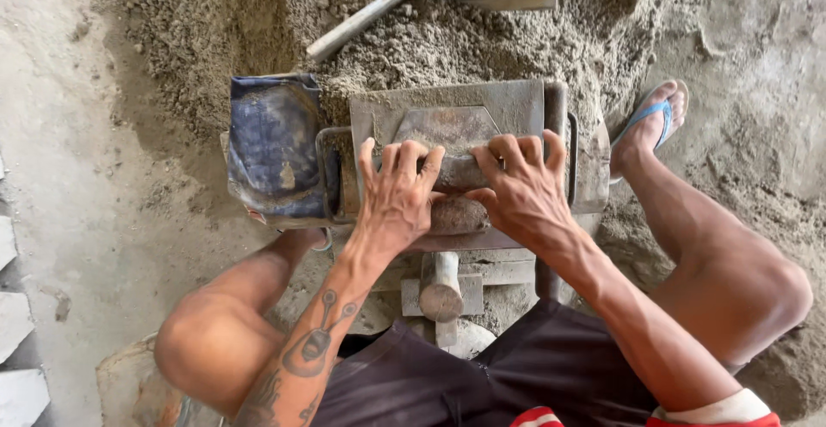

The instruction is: The person fills a hexagonal mold with a sand and cement mixture, packs it down with a metal bar, levels the surface with a piece of wood and their hands, and then removes the mold to produce a paving stone which they place on a stack.

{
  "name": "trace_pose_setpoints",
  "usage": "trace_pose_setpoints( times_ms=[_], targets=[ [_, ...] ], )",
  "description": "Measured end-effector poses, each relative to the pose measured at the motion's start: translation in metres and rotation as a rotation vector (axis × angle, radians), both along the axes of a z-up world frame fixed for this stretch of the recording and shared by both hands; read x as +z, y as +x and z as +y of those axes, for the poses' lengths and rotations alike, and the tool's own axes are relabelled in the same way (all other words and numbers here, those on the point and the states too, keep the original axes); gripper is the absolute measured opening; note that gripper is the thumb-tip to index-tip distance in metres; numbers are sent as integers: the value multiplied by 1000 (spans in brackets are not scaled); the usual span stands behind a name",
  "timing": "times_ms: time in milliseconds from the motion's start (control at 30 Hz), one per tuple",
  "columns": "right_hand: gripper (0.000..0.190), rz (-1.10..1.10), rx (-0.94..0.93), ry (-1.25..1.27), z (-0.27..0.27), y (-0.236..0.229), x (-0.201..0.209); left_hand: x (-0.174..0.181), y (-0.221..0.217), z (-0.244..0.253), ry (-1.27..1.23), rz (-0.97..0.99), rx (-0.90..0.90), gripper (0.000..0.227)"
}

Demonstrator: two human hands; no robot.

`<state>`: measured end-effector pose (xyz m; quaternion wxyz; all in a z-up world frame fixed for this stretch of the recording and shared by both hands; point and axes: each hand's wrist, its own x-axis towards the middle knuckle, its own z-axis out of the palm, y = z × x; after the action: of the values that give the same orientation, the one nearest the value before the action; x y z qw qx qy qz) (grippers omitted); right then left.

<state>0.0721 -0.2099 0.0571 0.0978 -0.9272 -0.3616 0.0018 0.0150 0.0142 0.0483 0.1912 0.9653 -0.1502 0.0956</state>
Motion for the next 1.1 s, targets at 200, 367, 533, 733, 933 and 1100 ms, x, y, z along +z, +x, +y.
trace_pose_setpoints(
  times_ms=[200, 367, 533, 733, 933, 1100],
  targets=[
    [61, 37, -81, -6, 5, -12, 14, 27, -1, -3, 71, 87, 51, 38],
    [39, 116, -622, 373, -36, -74, 17, 49, -32, 28, -230, 267, 332, 62],
    [80, 1091, -1268, 898, -69, -109, 7, -53, -35, 50, -643, 603, 816, 137],
    [66, 907, -1178, 767, -28, -131, 98, -74, -31, 59, -699, 619, 844, 147],
    [43, 622, -922, 874, 11, -173, 40, -56, -31, 58, -714, 650, 856, 149],
    [69, 1088, -1027, 697, 41, -160, 84, -35, -36, 49, -660, 661, 871, 141]
  ],
)
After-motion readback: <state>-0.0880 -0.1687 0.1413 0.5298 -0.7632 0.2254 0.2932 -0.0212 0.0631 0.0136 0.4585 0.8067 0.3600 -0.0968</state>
